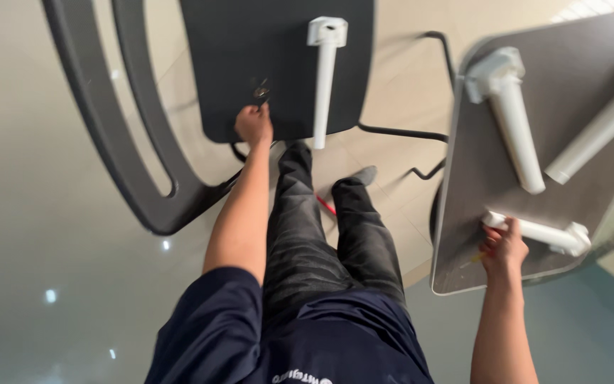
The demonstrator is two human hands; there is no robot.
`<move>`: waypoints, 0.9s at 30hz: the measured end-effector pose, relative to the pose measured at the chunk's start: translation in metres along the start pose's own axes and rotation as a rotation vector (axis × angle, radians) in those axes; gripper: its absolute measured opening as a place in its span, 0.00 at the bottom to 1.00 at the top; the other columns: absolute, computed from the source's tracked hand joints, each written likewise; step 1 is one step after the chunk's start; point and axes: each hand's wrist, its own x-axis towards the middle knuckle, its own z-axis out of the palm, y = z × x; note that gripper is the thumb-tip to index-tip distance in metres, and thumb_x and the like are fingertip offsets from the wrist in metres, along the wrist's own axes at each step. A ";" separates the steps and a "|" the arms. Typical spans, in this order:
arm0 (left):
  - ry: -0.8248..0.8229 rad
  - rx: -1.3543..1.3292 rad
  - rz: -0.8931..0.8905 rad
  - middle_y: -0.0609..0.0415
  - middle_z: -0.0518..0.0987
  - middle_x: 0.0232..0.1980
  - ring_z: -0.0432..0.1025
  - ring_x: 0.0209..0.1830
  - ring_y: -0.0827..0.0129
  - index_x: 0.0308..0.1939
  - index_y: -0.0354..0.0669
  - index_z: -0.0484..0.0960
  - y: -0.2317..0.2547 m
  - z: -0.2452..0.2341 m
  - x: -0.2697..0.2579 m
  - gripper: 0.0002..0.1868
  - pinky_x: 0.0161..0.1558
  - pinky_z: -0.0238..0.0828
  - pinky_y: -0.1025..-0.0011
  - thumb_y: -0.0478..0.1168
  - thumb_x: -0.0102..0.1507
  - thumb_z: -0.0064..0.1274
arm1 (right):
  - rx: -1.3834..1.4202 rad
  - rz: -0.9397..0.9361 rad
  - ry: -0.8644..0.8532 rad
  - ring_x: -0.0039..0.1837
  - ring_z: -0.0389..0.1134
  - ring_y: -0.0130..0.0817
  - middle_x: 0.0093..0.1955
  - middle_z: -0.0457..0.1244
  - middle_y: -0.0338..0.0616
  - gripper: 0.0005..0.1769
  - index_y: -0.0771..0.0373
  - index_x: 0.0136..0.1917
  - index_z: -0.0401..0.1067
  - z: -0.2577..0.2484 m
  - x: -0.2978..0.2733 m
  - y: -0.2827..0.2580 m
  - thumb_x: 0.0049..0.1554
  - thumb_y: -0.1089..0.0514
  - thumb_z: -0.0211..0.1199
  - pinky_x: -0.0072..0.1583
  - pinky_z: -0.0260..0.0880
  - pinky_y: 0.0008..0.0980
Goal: The person assembles white plastic table legs onto a dark tabletop using a screwdriver. They position each leg, insert screws, and tighten them one at a time. The person moves between the table and a nearby chair to access parts and tools.
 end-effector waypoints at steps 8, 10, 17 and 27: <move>-0.223 -0.211 0.369 0.51 0.82 0.33 0.77 0.32 0.63 0.43 0.36 0.81 0.030 -0.050 -0.095 0.18 0.38 0.74 0.63 0.45 0.59 0.68 | 0.095 -0.053 -0.146 0.26 0.52 0.24 0.29 0.59 0.39 0.14 0.64 0.41 0.69 -0.014 -0.018 0.042 0.59 0.52 0.63 0.30 0.52 0.28; -0.319 -0.195 0.479 0.51 0.83 0.34 0.78 0.33 0.66 0.43 0.37 0.82 0.049 -0.061 -0.136 0.16 0.38 0.73 0.64 0.44 0.60 0.68 | 0.079 -0.143 -0.151 0.26 0.53 0.24 0.28 0.57 0.36 0.14 0.63 0.39 0.68 -0.021 -0.029 0.056 0.59 0.53 0.65 0.29 0.51 0.29; -0.851 -0.274 0.631 0.56 0.82 0.34 0.76 0.31 0.74 0.46 0.38 0.84 0.128 -0.072 -0.314 0.12 0.35 0.74 0.74 0.41 0.63 0.63 | -0.299 -0.920 -0.016 0.37 0.68 0.30 0.38 0.70 0.44 0.15 0.67 0.47 0.78 -0.065 -0.071 0.087 0.53 0.53 0.70 0.42 0.68 0.31; -1.144 -0.173 0.816 0.49 0.84 0.45 0.81 0.42 0.69 0.56 0.39 0.74 0.243 -0.100 -0.524 0.23 0.43 0.79 0.67 0.43 0.62 0.64 | -0.238 -1.018 -0.344 0.35 0.74 0.33 0.34 0.71 0.48 0.19 0.64 0.52 0.73 -0.111 -0.151 0.069 0.48 0.57 0.71 0.42 0.74 0.35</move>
